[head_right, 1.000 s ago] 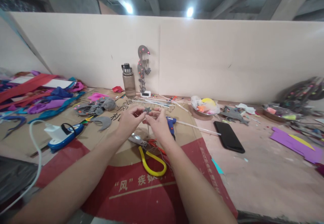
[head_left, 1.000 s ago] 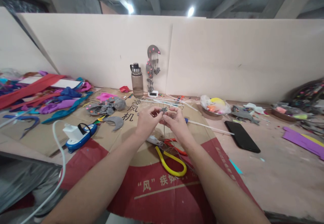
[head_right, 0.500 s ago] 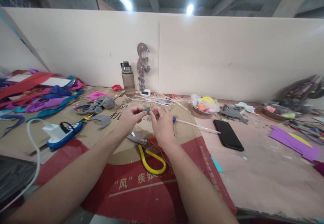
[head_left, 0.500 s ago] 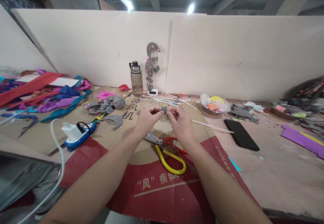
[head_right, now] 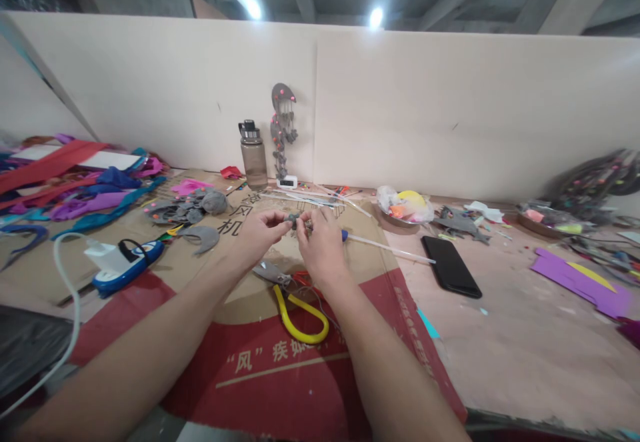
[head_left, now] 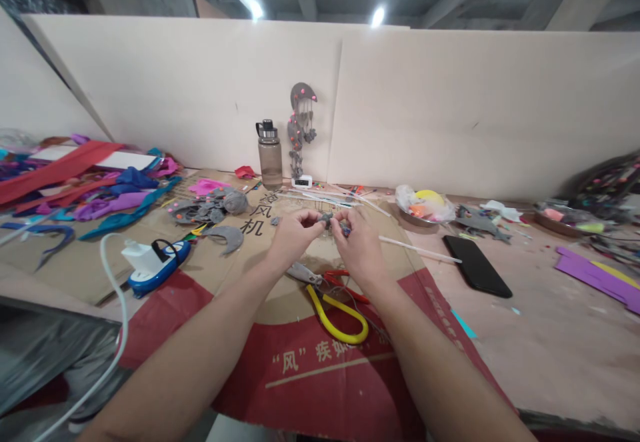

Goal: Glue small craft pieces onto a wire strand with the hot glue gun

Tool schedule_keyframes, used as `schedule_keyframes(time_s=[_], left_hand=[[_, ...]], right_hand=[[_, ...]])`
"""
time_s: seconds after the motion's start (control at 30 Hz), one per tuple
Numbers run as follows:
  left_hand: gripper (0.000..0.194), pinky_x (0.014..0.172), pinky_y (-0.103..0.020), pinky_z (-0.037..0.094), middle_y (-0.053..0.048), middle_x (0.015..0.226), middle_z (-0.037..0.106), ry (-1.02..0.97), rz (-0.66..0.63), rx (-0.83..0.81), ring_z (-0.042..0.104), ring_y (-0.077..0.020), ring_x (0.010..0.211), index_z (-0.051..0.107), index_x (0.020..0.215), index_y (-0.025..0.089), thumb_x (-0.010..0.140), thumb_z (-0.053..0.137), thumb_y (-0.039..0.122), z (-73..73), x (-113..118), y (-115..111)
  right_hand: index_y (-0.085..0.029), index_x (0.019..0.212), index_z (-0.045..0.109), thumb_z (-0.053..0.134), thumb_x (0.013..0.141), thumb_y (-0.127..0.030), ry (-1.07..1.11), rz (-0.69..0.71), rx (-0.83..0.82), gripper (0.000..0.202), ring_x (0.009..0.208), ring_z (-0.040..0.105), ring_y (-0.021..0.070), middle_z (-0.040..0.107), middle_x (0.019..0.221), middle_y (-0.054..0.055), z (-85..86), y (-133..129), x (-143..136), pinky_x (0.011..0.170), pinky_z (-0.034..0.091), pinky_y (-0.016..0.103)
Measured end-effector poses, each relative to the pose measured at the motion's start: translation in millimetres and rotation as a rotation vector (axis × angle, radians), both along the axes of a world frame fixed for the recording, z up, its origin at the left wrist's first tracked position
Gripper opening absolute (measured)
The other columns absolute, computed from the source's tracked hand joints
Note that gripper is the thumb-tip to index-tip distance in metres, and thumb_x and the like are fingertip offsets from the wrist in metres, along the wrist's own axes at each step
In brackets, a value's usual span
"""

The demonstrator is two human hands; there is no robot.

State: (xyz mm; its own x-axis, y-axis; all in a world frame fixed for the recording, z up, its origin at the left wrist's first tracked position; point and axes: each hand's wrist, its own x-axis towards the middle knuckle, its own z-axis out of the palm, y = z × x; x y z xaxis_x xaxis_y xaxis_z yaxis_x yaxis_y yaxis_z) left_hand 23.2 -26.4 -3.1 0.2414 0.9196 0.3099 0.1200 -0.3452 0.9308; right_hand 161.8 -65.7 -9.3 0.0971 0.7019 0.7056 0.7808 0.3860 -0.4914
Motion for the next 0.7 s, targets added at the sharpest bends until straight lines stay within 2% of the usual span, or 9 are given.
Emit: schedule_keyframes(time_s=[0.2,0.47,0.7], left_hand=[[0.009,0.055,-0.021,0.034,0.004,0.058,0.052,0.044,0.014,0.005,0.04,-0.0079,0.054,0.062,0.068,0.014,0.068,0.061,0.023,3.9,-1.1,-2.9],[0.011,0.055,-0.022,0.035,0.005,0.056,0.05,0.073,-0.009,0.026,0.041,-0.0089,0.055,0.062,0.068,0.015,0.069,0.06,0.027,2.6,-2.2,-1.6],[0.013,0.061,-0.023,0.038,0.002,0.064,0.058,0.14,-0.019,0.111,0.048,-0.0108,0.062,0.064,0.07,0.015,0.071,0.057,0.026,0.8,-4.2,0.8]], right_hand=[[-0.019,0.083,0.056,0.054,0.087,-0.021,-0.03,-0.012,-0.003,0.005,0.084,0.054,0.0198,0.057,0.089,0.006,-1.2,0.6,0.2,0.077,0.043,0.032],[-0.02,0.084,0.057,0.055,0.087,-0.022,-0.038,-0.012,-0.013,0.005,0.082,0.054,0.0193,0.057,0.089,0.006,-1.4,0.3,1.0,0.075,0.043,0.032],[-0.02,0.087,0.057,0.054,0.086,-0.024,-0.017,-0.017,-0.022,0.006,0.083,0.054,0.0202,0.059,0.091,0.007,-2.6,0.1,0.6,0.075,0.043,0.033]])
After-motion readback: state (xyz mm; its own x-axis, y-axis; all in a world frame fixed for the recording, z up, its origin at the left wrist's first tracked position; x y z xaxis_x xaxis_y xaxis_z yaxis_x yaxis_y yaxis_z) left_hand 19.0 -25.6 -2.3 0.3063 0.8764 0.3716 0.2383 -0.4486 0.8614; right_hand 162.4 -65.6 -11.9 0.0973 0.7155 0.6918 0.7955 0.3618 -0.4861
